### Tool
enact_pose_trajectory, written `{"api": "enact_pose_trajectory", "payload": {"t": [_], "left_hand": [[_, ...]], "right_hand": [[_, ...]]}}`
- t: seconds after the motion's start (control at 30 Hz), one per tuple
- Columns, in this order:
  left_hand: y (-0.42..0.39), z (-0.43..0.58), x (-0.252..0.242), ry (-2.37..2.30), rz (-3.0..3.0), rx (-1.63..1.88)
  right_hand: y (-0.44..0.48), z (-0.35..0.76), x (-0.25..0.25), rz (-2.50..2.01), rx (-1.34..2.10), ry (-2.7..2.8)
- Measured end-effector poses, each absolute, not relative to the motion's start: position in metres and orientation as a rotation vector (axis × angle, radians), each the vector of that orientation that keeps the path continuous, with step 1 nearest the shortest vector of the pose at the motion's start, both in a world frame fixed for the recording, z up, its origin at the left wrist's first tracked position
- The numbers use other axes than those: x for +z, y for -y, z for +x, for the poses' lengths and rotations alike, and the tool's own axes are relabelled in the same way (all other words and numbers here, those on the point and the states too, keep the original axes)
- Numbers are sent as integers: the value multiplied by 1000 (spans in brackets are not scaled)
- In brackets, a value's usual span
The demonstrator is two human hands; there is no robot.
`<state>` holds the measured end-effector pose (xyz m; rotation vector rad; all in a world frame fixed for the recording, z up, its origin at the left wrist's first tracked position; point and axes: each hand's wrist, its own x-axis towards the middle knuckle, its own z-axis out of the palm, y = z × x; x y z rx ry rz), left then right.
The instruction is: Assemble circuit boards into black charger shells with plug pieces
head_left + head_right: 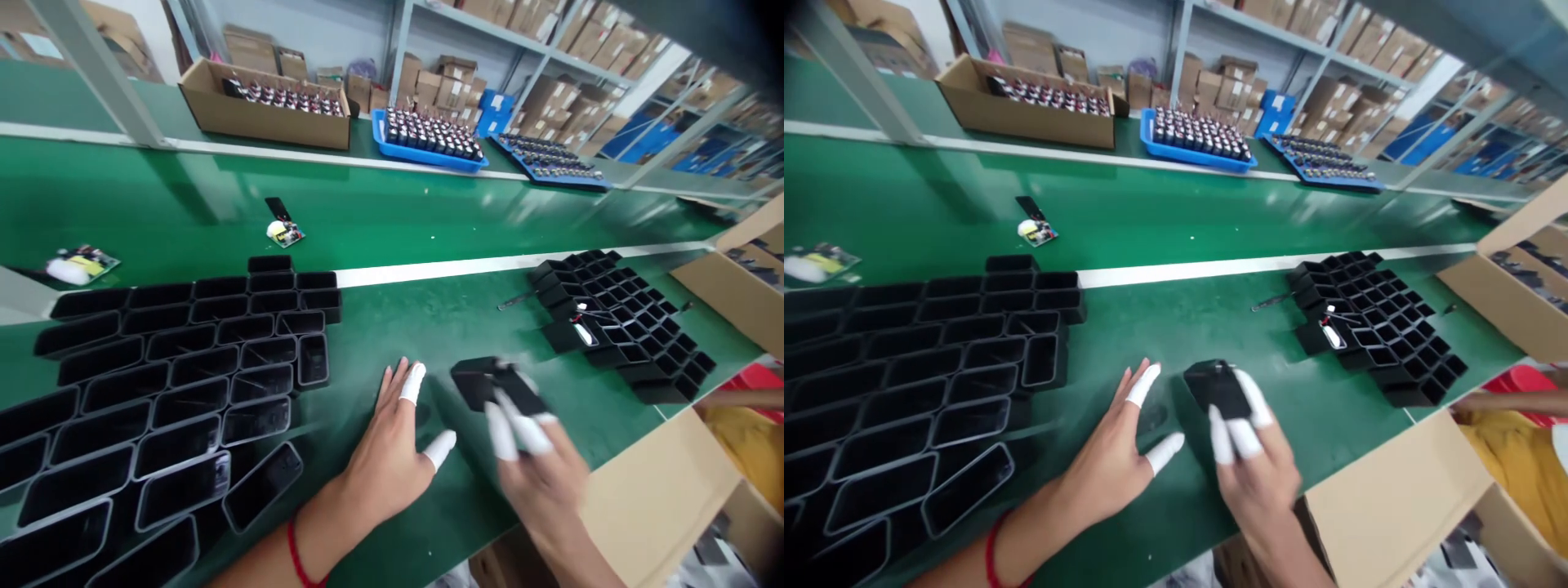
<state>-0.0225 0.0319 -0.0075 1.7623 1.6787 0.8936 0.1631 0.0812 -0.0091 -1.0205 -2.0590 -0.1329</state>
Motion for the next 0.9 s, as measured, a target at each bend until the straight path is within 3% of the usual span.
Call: {"api": "enact_pose_trajectory", "payload": {"t": [0.13,0.4,0.73,0.9], "left_hand": [[-33,-21,-13,-1686,1810,939],[-35,-23,-20,-1679,1894,970],[-32,-10,30,-1591,1753,1002],[-41,4,44,-1576,1663,1122]], "right_hand": [[-90,164,-20,-1032,98,2210],[-100,160,-27,-1172,593,1903],[-93,146,26,-1141,1484,966],[-84,139,36,-1040,1693,713]]}}
